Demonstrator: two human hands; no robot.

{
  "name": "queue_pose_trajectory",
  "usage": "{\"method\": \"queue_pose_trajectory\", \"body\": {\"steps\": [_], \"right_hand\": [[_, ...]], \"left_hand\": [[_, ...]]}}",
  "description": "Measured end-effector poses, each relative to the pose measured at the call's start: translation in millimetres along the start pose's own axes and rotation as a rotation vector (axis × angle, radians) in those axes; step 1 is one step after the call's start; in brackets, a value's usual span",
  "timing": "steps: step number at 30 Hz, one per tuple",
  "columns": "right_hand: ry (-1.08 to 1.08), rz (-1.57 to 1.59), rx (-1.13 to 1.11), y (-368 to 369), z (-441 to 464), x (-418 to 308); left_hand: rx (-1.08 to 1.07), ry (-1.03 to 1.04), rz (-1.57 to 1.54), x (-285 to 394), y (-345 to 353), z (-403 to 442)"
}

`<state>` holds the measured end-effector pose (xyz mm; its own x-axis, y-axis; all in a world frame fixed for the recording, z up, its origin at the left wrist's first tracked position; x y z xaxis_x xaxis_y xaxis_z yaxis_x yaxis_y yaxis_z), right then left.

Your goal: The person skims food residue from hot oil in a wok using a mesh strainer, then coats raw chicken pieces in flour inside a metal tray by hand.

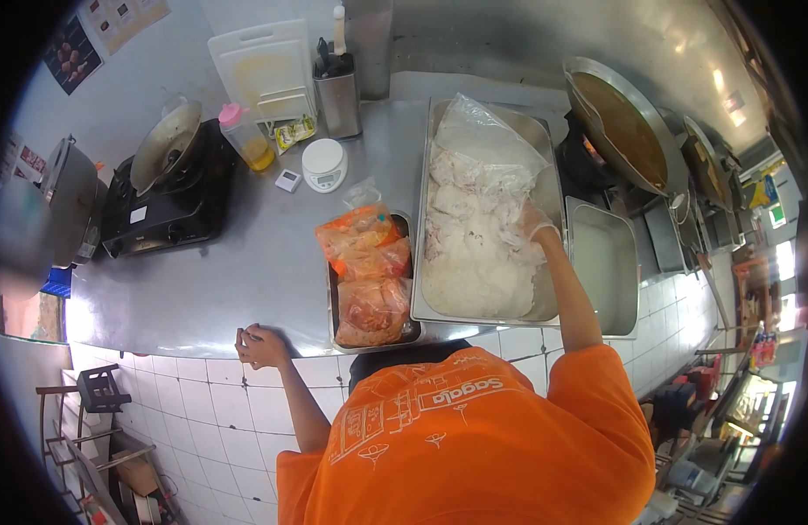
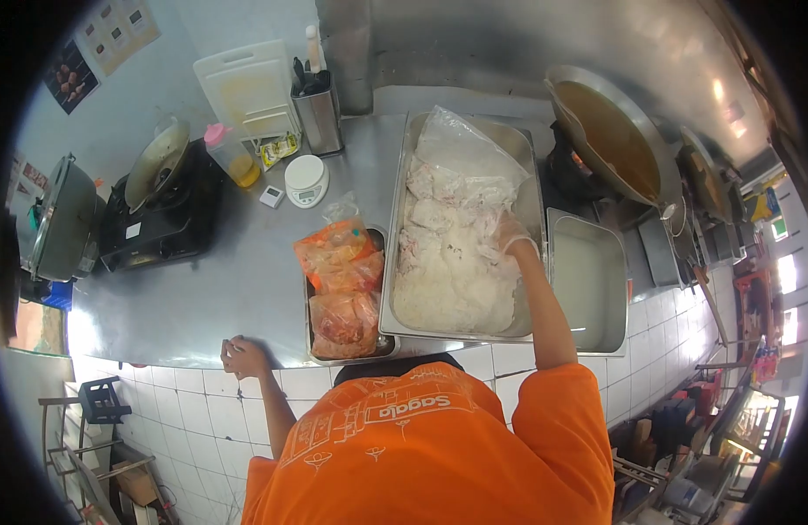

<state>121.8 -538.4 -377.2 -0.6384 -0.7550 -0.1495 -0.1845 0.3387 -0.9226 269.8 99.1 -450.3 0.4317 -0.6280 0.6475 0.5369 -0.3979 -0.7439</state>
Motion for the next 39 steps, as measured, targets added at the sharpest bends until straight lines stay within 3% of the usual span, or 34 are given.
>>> {"method": "queue_pose_trajectory", "body": {"steps": [2, 5, 9, 11, 12, 15, 17, 20, 23, 26, 31, 33, 34, 36, 39], "right_hand": [[0.060, -0.499, 0.132, -19.7, -9.3, -30.6], [-0.049, -0.409, 0.156, -27.0, 24.4, -47.3], [-0.028, -0.275, 0.173, 12.5, 67.0, -63.6], [0.232, -0.262, 0.349, 25.4, 65.6, -76.7], [0.233, -0.260, 0.350, 25.4, 69.5, -76.1], [0.167, -0.193, 0.227, 28.7, 96.8, -49.7], [-0.168, -0.439, 0.022, 16.9, 117.8, -37.8], [-0.211, -0.383, 0.018, -58.3, 67.2, -95.1], [-0.325, -0.402, 0.171, 0.1, 131.4, -103.7], [-0.215, -0.395, 0.048, 12.9, 125.2, -126.9], [-0.353, -0.337, 0.094, 16.2, 109.7, -97.7], [-0.488, -0.404, -0.189, -2.7, 92.7, -99.7], [-0.490, -0.401, -0.190, -14.5, 85.2, -100.6], [-0.717, 0.139, -0.203, -40.4, 62.1, -105.3], [-0.604, 0.326, -0.067, -76.8, 28.5, -95.6]], "left_hand": [[-0.018, -0.009, 0.001, 2.5, -0.3, 0.8], [-0.004, -0.008, 0.013, 4.7, 0.0, 0.8], [-0.014, -0.014, 0.024, 6.0, -1.2, 0.0], [-0.017, -0.012, 0.014, 6.1, -1.3, -0.2], [-0.016, -0.009, 0.013, 6.6, -1.1, 0.2], [-0.017, -0.018, 0.012, 6.9, -1.1, 0.7], [-0.014, -0.005, 0.052, 4.8, 1.1, 1.7], [0.043, -0.002, 0.059, 0.0, 7.0, 3.9], [0.056, 0.031, 0.081, -1.1, 7.9, 3.7], [0.018, 0.010, 0.100, 4.8, 4.6, 2.2], [0.040, 0.028, 0.100, -3.4, 9.1, 2.7], [0.024, 0.031, 0.106, -3.3, 8.5, 5.3], [0.027, 0.033, 0.108, -1.6, 6.8, 5.2], [0.003, 0.008, 0.094, 1.4, 5.4, 4.0], [0.015, 0.012, 0.118, -3.7, 8.9, 5.6]]}}
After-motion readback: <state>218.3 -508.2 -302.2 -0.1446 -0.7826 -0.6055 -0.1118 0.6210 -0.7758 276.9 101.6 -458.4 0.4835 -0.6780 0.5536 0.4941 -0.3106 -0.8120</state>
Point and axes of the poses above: each hand's wrist, its own z-axis towards the middle knuckle, its own y-axis out of the palm, x = y × z, the point moved 3 cm from there along z, towards the middle knuckle, and after that the axes turned 8 degrees about -z, right-handed, at the moved point
